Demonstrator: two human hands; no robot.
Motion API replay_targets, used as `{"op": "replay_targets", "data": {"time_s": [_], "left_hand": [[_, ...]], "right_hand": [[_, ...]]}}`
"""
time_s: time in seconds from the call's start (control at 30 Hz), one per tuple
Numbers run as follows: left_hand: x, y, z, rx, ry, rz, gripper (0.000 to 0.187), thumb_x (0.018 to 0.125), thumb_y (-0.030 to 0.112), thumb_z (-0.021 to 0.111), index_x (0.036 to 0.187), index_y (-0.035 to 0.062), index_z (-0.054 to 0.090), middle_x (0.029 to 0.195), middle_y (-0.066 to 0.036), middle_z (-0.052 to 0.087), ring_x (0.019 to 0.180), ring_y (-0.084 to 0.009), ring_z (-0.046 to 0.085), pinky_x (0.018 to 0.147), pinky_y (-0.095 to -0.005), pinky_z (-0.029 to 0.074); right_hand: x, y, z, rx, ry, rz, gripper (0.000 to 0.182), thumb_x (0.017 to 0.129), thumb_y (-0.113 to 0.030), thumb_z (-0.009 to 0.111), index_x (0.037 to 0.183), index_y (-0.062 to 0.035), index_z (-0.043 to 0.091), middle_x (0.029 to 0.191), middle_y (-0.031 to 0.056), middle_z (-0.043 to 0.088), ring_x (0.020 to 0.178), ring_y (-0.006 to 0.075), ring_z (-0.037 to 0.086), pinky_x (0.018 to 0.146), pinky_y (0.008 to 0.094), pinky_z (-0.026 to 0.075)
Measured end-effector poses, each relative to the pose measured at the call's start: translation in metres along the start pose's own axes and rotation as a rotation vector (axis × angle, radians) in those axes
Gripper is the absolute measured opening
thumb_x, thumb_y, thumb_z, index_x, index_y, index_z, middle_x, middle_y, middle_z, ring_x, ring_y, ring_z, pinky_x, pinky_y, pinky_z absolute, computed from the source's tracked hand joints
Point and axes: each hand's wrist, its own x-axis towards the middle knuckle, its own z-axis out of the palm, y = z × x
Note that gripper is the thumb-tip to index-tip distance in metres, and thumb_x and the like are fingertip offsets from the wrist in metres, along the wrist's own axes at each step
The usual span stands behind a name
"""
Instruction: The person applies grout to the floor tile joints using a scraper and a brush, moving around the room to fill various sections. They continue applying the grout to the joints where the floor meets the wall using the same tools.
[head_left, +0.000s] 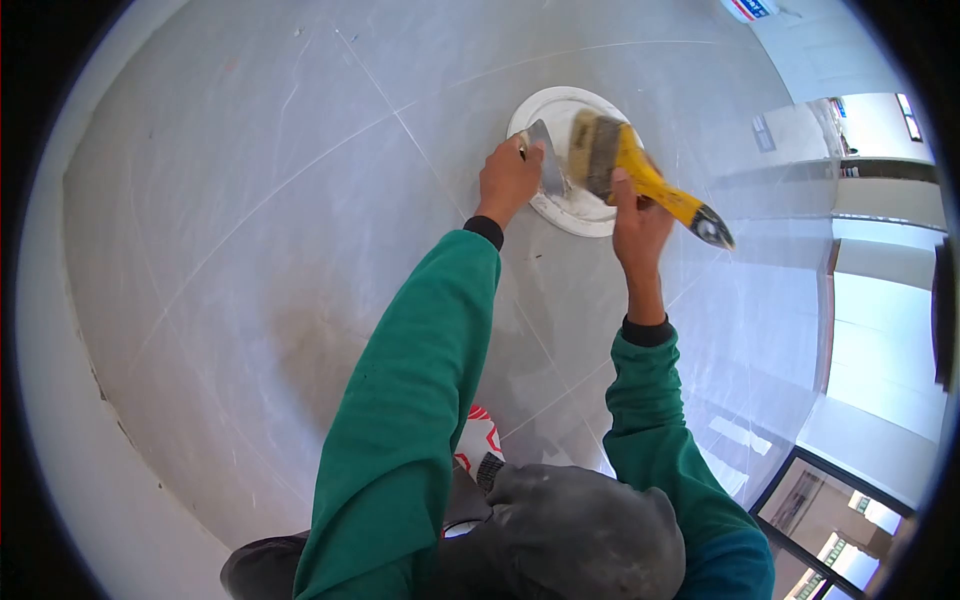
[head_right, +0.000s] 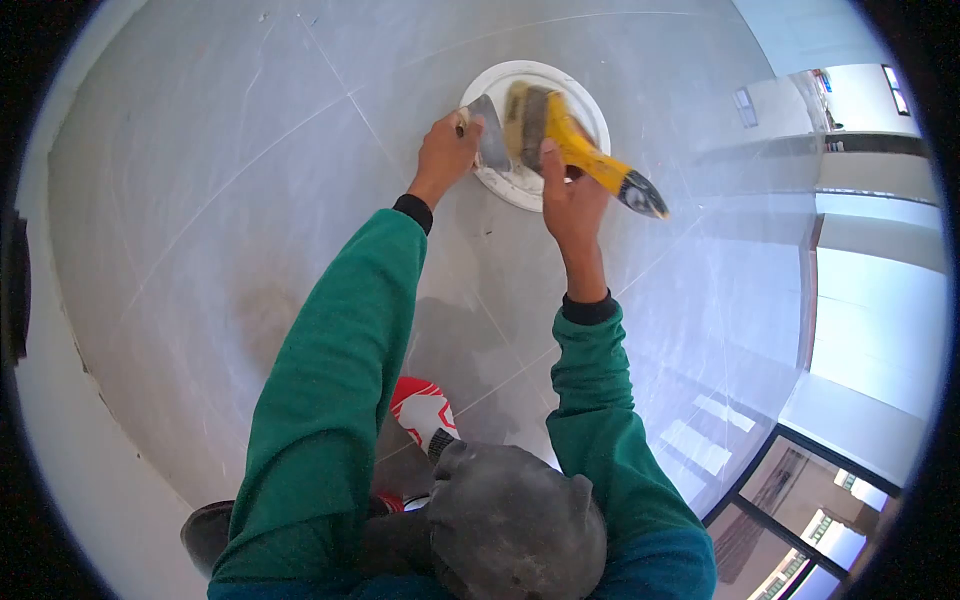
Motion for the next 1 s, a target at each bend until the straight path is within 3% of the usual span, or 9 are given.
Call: {"op": "replay_targets", "data": {"time_s": [0.1,0.17,0.2,0.3,0.37,0.57,0.63,0.8,1.0], "left_hand": [[0.001,0.008,0.001,0.041,0.026,0.011,0.033,0.085,0.036,0.048,0.094,0.0054,0.058,0.081,-0.015,0.063,0.084,-0.0327,0.060,0.075,-0.0432,0.045],[-0.001,0.009,-0.004,-0.080,0.030,0.023,0.034,0.087,0.035,0.044,0.093,0.0053,0.059,0.084,-0.016,0.063,0.084,-0.0353,0.059,0.076,-0.0450,0.044],[-0.001,0.010,-0.003,-0.082,0.029,0.021,0.034,0.087,0.035,0.044,0.093,0.0053,0.059,0.084,-0.016,0.063,0.084,-0.0353,0.059,0.076,-0.0450,0.044],[-0.002,0.007,-0.009,-0.020,0.027,0.058,0.032,0.086,0.035,0.045,0.092,0.0061,0.059,0.083,-0.016,0.063,0.083,-0.0365,0.058,0.075,-0.0454,0.043],[-0.004,0.002,-0.013,0.170,0.186,0.214,0.030,0.085,0.033,0.046,0.093,0.0068,0.058,0.081,-0.015,0.062,0.081,-0.0361,0.058,0.074,-0.0459,0.043],[-0.042,-0.031,-0.140,-0.034,0.073,0.269,0.028,0.083,0.028,0.059,0.074,0.0021,0.058,0.056,-0.006,0.053,0.051,-0.0134,0.048,0.049,-0.0298,0.039],[-0.070,-0.054,-0.190,-0.010,0.093,0.176,0.025,0.084,0.026,0.059,0.074,0.0028,0.059,0.055,0.002,0.046,0.053,-0.0044,0.039,0.046,-0.0241,0.034],[-0.165,-0.101,-0.277,-0.098,0.384,-0.054,0.022,0.085,0.023,0.058,0.083,0.0018,0.062,0.065,0.006,0.049,0.059,-0.0043,0.041,0.051,-0.0216,0.034],[-0.225,-0.134,-0.253,-0.272,0.440,-0.150,0.019,0.086,0.022,0.057,0.087,0.0031,0.060,0.072,0.005,0.050,0.063,-0.0041,0.043,0.054,-0.0211,0.035]], "right_hand": [[0.004,0.045,0.003,-0.010,-0.156,0.010,0.037,0.083,-0.019,0.059,0.113,0.0027,0.053,0.096,0.0092,0.060,0.079,0.0130,0.057,0.064,0.0254,0.047],[0.014,0.069,0.000,-0.565,-0.083,-0.345,0.034,0.083,-0.020,0.059,0.110,-0.0002,0.056,0.095,0.0105,0.062,0.077,0.0181,0.060,0.067,0.0283,0.048],[0.016,0.064,-0.003,-0.504,-0.081,-0.073,0.030,0.082,-0.018,0.058,0.107,-0.0028,0.058,0.094,0.0125,0.062,0.080,0.0250,0.061,0.070,0.0303,0.048],[0.012,0.038,0.008,-0.132,-0.159,-0.141,0.026,0.080,-0.016,0.059,0.103,-0.0034,0.059,0.090,0.0137,0.063,0.079,0.0283,0.061,0.071,0.0329,0.048],[0.024,0.066,0.007,-0.526,-0.222,-0.549,0.023,0.080,-0.015,0.058,0.100,-0.0041,0.060,0.092,0.0151,0.062,0.081,0.0294,0.060,0.071,0.0358,0.048],[-0.031,0.023,-0.035,-0.352,-0.249,-0.043,0.033,0.078,-0.020,0.063,0.103,0.0004,0.058,0.099,0.0133,0.061,0.087,0.0214,0.060,0.078,0.0317,0.047],[-0.066,0.032,-0.061,-0.388,-0.407,-0.158,0.034,0.079,-0.015,0.061,0.108,0.0011,0.055,0.100,0.0108,0.060,0.092,0.0179,0.057,0.082,0.0294,0.044],[-0.110,0.050,-0.101,-0.738,-0.350,0.078,0.025,0.080,-0.022,0.061,0.092,0.0003,0.058,0.083,0.0122,0.062,0.070,0.0227,0.061,0.061,0.0327,0.048],[-0.149,0.127,-0.140,-0.102,-0.076,0.855,0.037,0.080,-0.032,0.063,0.095,0.0012,0.056,0.075,0.0051,0.060,0.067,0.0116,0.058,0.049,0.0265,0.046]]}}
